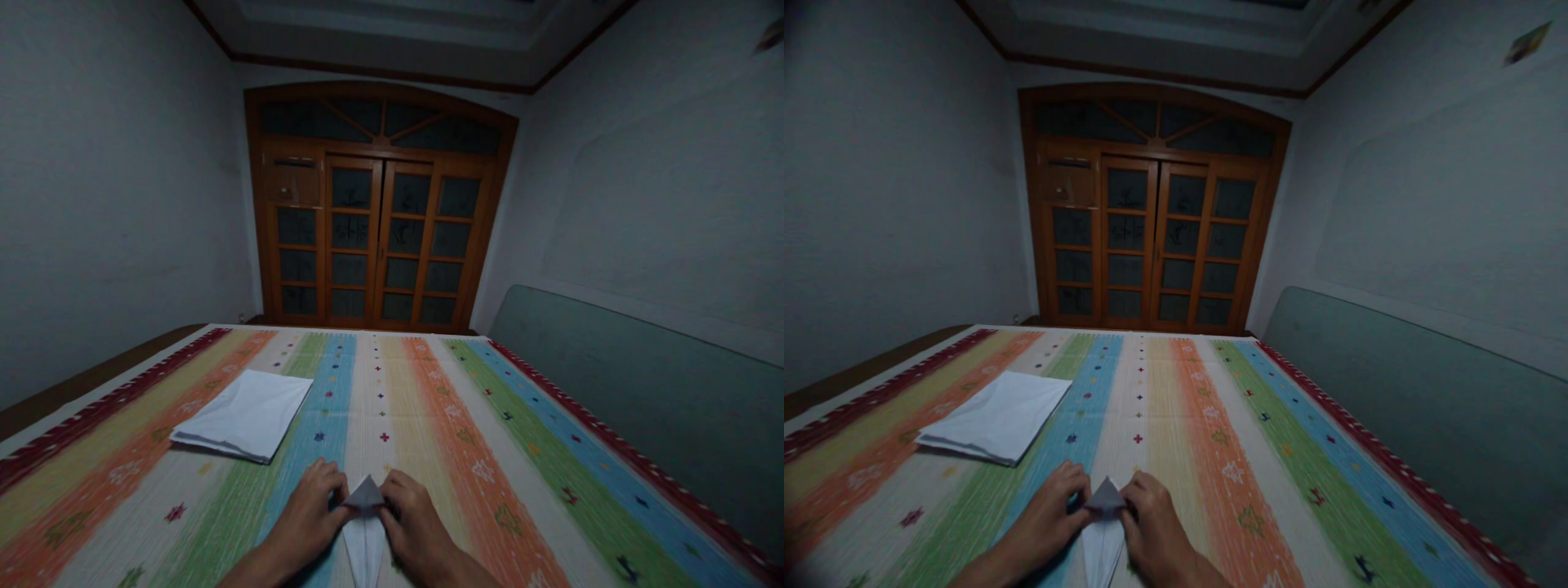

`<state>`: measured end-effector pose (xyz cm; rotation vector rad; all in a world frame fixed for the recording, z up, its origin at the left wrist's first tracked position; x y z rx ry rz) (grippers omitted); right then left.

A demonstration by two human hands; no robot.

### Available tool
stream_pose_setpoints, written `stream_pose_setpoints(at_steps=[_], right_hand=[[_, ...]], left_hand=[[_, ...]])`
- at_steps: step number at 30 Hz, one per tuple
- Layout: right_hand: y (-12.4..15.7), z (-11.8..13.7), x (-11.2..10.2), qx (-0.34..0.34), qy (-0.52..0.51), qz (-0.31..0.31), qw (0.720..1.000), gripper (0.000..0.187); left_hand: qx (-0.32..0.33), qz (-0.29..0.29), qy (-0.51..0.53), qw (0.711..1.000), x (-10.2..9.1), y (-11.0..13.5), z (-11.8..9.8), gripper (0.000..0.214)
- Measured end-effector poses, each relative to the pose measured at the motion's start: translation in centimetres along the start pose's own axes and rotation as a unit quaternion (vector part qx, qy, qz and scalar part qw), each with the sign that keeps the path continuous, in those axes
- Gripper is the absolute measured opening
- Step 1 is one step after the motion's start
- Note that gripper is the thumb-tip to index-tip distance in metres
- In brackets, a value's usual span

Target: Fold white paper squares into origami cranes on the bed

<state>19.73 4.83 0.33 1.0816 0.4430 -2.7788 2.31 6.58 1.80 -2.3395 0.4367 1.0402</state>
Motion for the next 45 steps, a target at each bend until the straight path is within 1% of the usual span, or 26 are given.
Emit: stream_pose_setpoints(at_steps=[4, 11, 16, 20, 22, 25, 27, 31, 33, 36, 38, 41, 43, 45], right_hand=[[0.2, -0.2, 0.2, -0.004, 0.017, 0.006, 1.000, 0.027], [1.0, 0.4, -0.9, -0.072, 0.027, 0.041, 0.996, 0.036], [1.5, 0.8, -1.4, -0.105, 0.053, 0.049, 0.992, 0.038], [1.7, 1.2, -1.4, -0.110, 0.070, 0.051, 0.990, 0.035], [1.8, 1.4, -1.5, -0.104, 0.074, 0.058, 0.990, 0.034], [1.9, 1.6, -1.8, -0.094, 0.076, 0.069, 0.990, 0.034], [2.0, 1.9, -2.0, -0.094, 0.082, 0.080, 0.989, 0.035], [2.1, 1.9, -2.0, -0.105, 0.082, 0.094, 0.987, 0.037], [2.1, 1.6, -1.8, -0.112, 0.076, 0.093, 0.987, 0.040], [2.0, 1.1, -1.6, -0.115, 0.070, 0.088, 0.987, 0.043], [1.9, 1.0, -1.6, -0.114, 0.070, 0.087, 0.987, 0.045], [1.9, 1.3, -1.8, -0.110, 0.073, 0.093, 0.987, 0.050], [2.0, 1.6, -2.1, -0.109, 0.079, 0.104, 0.985, 0.054], [2.2, 1.9, -2.3, -0.107, 0.087, 0.119, 0.983, 0.055]], left_hand=[[0.012, 0.004, -0.006, 1.000, 0.3, 0.1, 0.1, 0.017], [0.042, 0.025, -0.015, 0.999, 0.3, 0.3, -0.1, 0.018], [0.054, 0.044, -0.038, 0.997, 0.2, 0.4, -0.4, 0.019], [0.073, 0.053, -0.048, 0.995, -0.4, 0.7, -0.8, 0.011], [0.096, 0.066, -0.036, 0.992, -0.9, 1.0, -0.9, 0.008], [0.137, 0.086, -0.022, 0.987, -1.6, 1.3, -0.8, 0.011], [0.167, 0.084, -0.020, 0.982, -1.8, 1.4, -0.6, 0.011], [0.222, 0.048, -0.014, 0.974, -1.9, 1.4, -0.5, 0.016], [0.242, 0.030, -0.012, 0.970, -2.0, 1.4, -0.8, 0.018], [0.274, 0.025, -0.021, 0.961, -2.0, 1.3, -1.5, 0.020], [0.302, 0.028, -0.046, 0.952, -2.0, 1.4, -1.9, 0.020], [0.332, 0.024, -0.110, 0.937, -1.9, 1.4, -2.3, 0.018], [0.335, 0.019, -0.149, 0.930, -2.0, 1.3, -2.6, 0.019], [0.326, 0.028, -0.162, 0.931, -2.3, 1.3, -2.8, 0.019]])
Point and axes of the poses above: each hand's wrist, its own y-axis away from the middle knuckle, its own x-axis out of the palm, z = x × y, the point moved 5 cm from there along -y, towards the middle knuckle, and after that the axes turned 11 degrees about x, right-handed, at the moved point
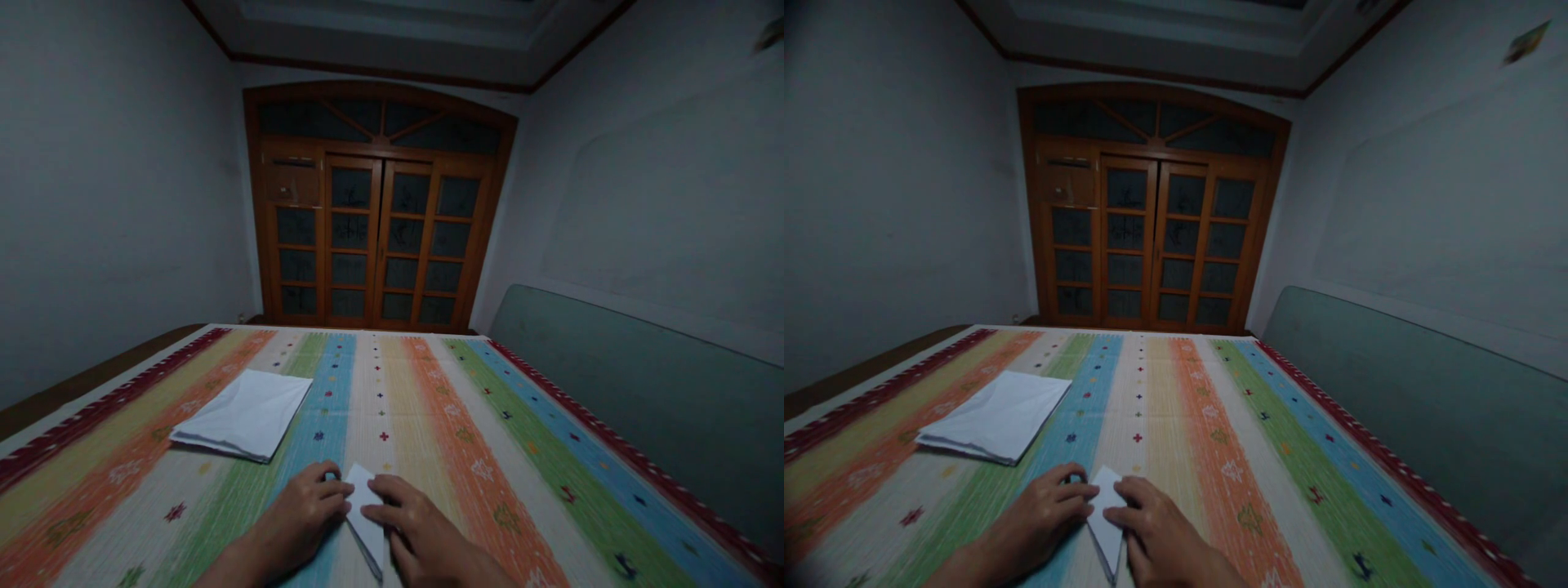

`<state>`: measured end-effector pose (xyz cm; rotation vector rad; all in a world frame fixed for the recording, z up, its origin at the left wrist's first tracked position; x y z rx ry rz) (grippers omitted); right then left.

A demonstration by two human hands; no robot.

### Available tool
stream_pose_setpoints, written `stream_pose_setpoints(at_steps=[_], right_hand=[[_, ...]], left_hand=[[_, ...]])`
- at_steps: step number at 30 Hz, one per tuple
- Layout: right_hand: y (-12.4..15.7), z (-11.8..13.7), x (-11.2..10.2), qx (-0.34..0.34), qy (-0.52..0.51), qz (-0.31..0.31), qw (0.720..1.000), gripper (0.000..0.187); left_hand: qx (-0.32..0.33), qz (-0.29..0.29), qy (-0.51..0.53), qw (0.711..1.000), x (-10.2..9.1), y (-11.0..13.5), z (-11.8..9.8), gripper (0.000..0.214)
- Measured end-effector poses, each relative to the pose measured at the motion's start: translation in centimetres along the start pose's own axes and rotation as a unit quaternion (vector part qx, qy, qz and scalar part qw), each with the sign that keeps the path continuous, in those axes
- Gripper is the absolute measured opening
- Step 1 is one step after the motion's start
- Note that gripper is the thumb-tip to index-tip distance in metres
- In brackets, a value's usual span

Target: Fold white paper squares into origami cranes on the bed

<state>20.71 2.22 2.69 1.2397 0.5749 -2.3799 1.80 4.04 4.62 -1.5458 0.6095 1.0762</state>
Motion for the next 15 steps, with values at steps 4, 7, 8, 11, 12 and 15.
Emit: stream_pose_setpoints(at_steps=[4, 7, 8, 11, 12, 15], right_hand=[[0.1, 0.0, -0.1, 0.021, -0.014, 0.032, 0.999, 0.044], [0.0, -0.3, 0.1, 0.027, -0.036, 0.030, 0.999, 0.037], [0.0, -0.4, 0.2, 0.025, -0.040, 0.025, 0.999, 0.036], [0.0, -0.8, 0.6, 0.011, -0.038, 0.017, 0.999, 0.035], [0.0, -0.8, 0.7, 0.001, -0.034, 0.018, 0.999, 0.034], [-0.1, -0.7, 0.9, -0.036, -0.025, 0.011, 0.999, 0.030]], left_hand=[[-0.009, 0.017, 0.048, 0.999, -0.8, 0.2, -0.2, 0.025], [-0.021, 0.002, 0.085, 0.996, -1.1, 0.8, 0.0, 0.029], [-0.028, -0.002, 0.096, 0.995, -1.0, 1.0, 0.1, 0.029], [-0.049, -0.002, 0.122, 0.991, -0.3, 1.5, 0.5, 0.028], [-0.058, 0.005, 0.130, 0.990, 0.0, 1.6, 0.6, 0.029], [-0.089, 0.030, 0.156, 0.983, 1.0, 1.8, 0.8, 0.050]])
Point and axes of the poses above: each hand's wrist, its own y-axis away from the middle knuckle, its own x-axis out of the palm, z = x × y, the point moved 5 cm from there along -y, towards the middle knuckle, and after that the axes turned 11 degrees about x, right-handed, at the moved point
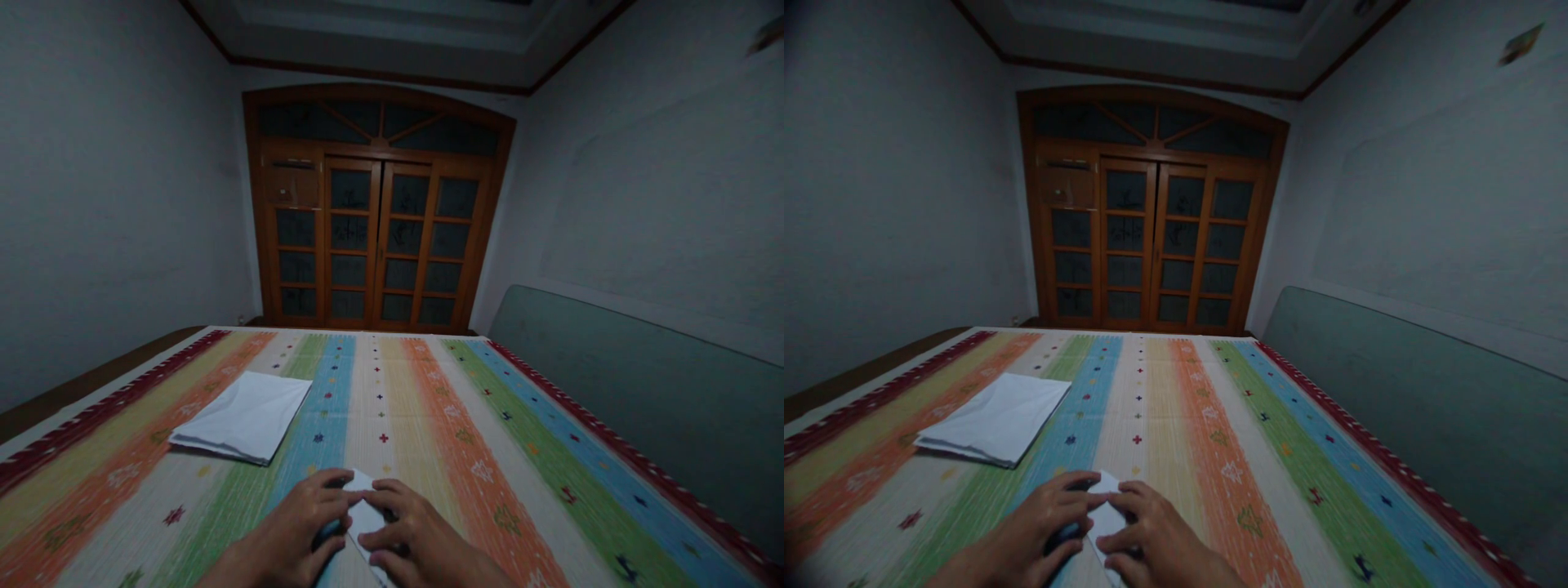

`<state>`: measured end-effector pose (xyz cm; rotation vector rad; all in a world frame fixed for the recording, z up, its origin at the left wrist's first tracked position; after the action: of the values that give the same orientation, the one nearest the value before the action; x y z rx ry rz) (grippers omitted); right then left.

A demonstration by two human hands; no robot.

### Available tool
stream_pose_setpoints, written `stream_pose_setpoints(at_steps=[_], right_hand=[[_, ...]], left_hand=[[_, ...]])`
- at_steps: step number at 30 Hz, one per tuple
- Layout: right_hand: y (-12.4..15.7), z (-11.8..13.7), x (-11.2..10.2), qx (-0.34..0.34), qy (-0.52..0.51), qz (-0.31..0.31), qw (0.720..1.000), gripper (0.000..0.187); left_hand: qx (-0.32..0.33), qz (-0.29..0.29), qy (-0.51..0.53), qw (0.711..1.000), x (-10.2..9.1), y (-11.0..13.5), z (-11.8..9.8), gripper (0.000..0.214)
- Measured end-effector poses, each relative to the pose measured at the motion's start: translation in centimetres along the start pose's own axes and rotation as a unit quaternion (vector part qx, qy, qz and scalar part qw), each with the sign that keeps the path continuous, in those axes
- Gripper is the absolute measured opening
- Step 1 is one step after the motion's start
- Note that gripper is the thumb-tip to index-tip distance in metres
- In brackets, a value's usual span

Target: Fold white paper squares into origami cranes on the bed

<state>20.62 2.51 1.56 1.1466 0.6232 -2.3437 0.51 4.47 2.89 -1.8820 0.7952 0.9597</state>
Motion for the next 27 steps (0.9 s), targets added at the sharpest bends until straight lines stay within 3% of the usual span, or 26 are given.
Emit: stream_pose_setpoints(at_steps=[3, 11, 16, 23, 27], right_hand=[[0.0, -0.1, 0.2, -0.013, -0.002, -0.011, 1.000, 0.029], [0.1, -1.1, 0.9, -0.059, -0.062, 0.031, 0.996, 0.023], [0.0, -2.4, 1.7, -0.026, -0.082, 0.064, 0.994, 0.029], [0.0, -0.9, 0.1, 0.017, -0.091, 0.056, 0.994, 0.066], [-0.1, 0.0, -0.9, 0.028, -0.059, 0.040, 0.997, 0.047]], left_hand=[[-0.016, 0.009, 0.020, 1.000, 0.6, -0.1, 0.2, 0.066], [-0.033, 0.030, 0.008, 0.999, 1.1, -0.4, 0.5, 0.053], [-0.024, 0.049, -0.006, 0.999, 0.9, -0.7, 0.0, 0.044], [0.025, 0.061, -0.058, 0.996, 0.4, -2.1, -1.2, 0.018], [0.037, 0.042, -0.110, 0.992, 0.9, -1.8, -0.5, 0.014]])
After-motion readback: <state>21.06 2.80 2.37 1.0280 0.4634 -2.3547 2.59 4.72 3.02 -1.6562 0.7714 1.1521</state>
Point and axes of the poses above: each hand's wrist, its own y-axis away from the middle knuckle, its own x-axis out of the palm, z = x × y, the point moved 5 cm from there along -y, towards the middle knuckle, and after that the axes turned 11 degrees about x, right-handed, at the moved point
